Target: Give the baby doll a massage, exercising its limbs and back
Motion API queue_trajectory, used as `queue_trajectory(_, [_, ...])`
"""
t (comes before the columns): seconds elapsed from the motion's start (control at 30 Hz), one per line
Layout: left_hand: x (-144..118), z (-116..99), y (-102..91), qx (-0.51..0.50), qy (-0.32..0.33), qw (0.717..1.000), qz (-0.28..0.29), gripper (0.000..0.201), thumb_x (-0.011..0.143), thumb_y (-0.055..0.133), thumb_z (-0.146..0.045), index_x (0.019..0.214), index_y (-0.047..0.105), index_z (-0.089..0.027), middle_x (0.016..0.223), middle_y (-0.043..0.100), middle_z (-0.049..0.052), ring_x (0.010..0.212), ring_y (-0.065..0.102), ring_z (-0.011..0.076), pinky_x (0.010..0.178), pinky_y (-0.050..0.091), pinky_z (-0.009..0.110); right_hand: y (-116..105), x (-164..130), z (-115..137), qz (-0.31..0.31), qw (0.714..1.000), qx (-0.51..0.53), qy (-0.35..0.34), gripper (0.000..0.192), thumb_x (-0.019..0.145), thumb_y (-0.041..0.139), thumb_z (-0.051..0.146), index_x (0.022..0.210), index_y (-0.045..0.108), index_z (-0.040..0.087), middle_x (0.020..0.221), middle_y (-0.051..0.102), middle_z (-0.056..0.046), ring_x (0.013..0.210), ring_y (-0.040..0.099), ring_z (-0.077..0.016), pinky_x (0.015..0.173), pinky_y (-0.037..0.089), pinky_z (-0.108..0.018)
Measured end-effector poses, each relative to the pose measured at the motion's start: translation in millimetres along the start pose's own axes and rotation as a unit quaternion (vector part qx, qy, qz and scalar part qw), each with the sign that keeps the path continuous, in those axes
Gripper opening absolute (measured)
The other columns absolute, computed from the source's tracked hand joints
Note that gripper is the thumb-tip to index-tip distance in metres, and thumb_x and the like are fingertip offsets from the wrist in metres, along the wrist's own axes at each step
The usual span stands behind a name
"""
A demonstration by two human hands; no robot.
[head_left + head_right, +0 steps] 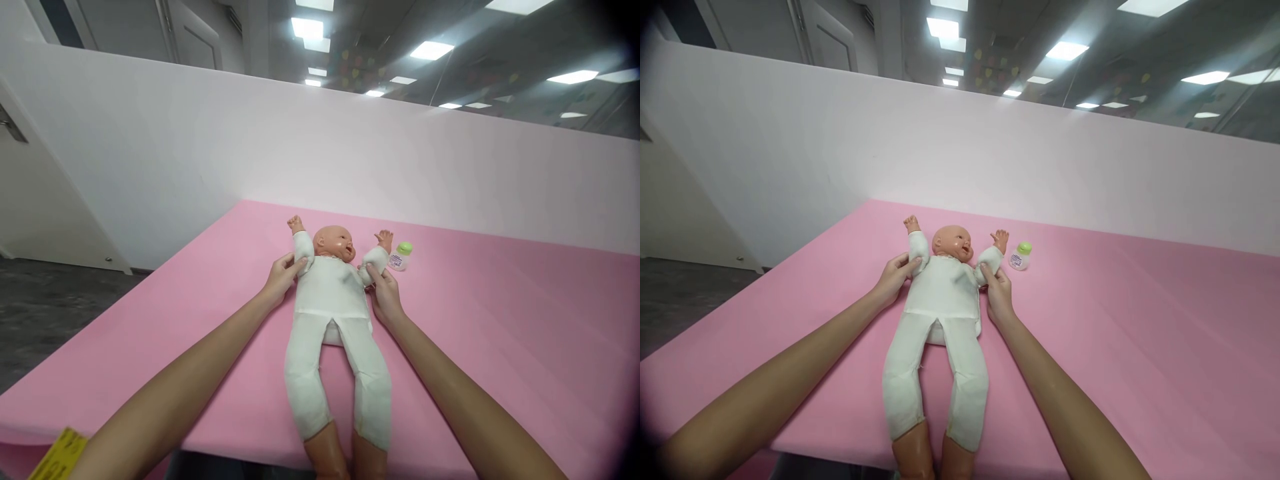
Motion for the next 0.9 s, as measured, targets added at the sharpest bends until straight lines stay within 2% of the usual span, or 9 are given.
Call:
queue_trajectory(0.17, [2,7,-2.8,-0.003,-0.010,1.000,-0.005,0.043,0.080,0.079,-0.055,0.087,0.068,-0.014,0.080,0.061,0.002,0.066,0.045,0.0112,0.059,0.033,0.025,-3,1,-2,-0.016,1.000,0.000,0.022,0.039,0.071,0.087,0.052,0.086,0.075,0.019,0.086,0.078,-0.006,0.067,0.063,-0.0177,0.054,0.044,-0.029])
queue_trajectory(0.43, [0,3,-1.1,0.004,-0.003,1.000,0.005,0.033,0.079,0.078,-0.047,0.086,0.069,-0.015,0.078,0.059,0.001,0.067,0.044,0.0115,0.058,0.032,0.025,-1,-2,1,-0.016,1.000,0.001,0.027,0.020,0.070,0.079,0.032,0.085,0.073,0.020,0.085,0.075,-0.002,0.069,0.059,-0.0161,0.054,0.042,-0.027])
queue_trajectory(0.57, [2,6,-1.6,0.009,-0.002,1.000,0.011,0.018,0.073,0.072,-0.032,0.083,0.070,-0.016,0.075,0.058,0.000,0.065,0.043,0.0113,0.057,0.030,0.025,1,-2,2,-0.005,1.000,-0.004,0.017,0.009,0.064,0.072,0.023,0.069,0.065,0.021,0.069,0.064,0.002,0.062,0.051,-0.0135,0.054,0.040,-0.027])
queue_trajectory(0.63, [4,9,-2.8,0.012,-0.006,1.000,0.008,0.015,0.071,0.070,-0.027,0.081,0.069,-0.017,0.073,0.057,0.000,0.064,0.043,0.0111,0.057,0.030,0.024,1,-1,2,-0.003,1.000,-0.007,0.010,0.011,0.061,0.069,0.020,0.060,0.058,0.021,0.059,0.054,0.005,0.057,0.045,-0.0117,0.053,0.037,-0.027])
queue_trajectory(0.7, [4,10,-3.0,0.013,-0.010,1.000,0.009,0.014,0.069,0.068,-0.025,0.081,0.068,-0.017,0.074,0.057,-0.001,0.065,0.044,0.0111,0.057,0.031,0.024,1,-1,2,-0.002,1.000,-0.009,0.007,0.011,0.059,0.067,0.020,0.058,0.056,0.022,0.056,0.051,0.005,0.056,0.043,-0.0112,0.053,0.036,-0.027])
queue_trajectory(0.8, [3,7,-1.0,0.013,-0.006,1.000,0.016,0.013,0.068,0.067,-0.023,0.079,0.067,-0.017,0.073,0.054,-0.001,0.065,0.042,0.0106,0.057,0.030,0.024,5,-2,3,0.011,1.000,-0.006,0.003,0.009,0.058,0.068,0.020,0.066,0.065,0.021,0.069,0.064,0.002,0.065,0.054,-0.0139,0.058,0.040,-0.028])
queue_trajectory(0.9, [1,3,0.4,0.012,-0.003,1.000,0.013,0.009,0.067,0.066,-0.022,0.075,0.065,-0.017,0.068,0.050,-0.002,0.063,0.040,0.0105,0.055,0.029,0.024,15,-4,7,0.057,0.998,0.010,-0.014,0.014,0.063,0.070,0.022,0.077,0.071,0.022,0.088,0.073,-0.001,0.083,0.064,-0.0182,0.068,0.047,-0.029])
Point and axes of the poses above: each hand's wrist, its own x-axis towards the middle knuckle, its own y-axis out of the palm, z = x × y, the point moved 9 cm from there along x, towards the middle knuckle
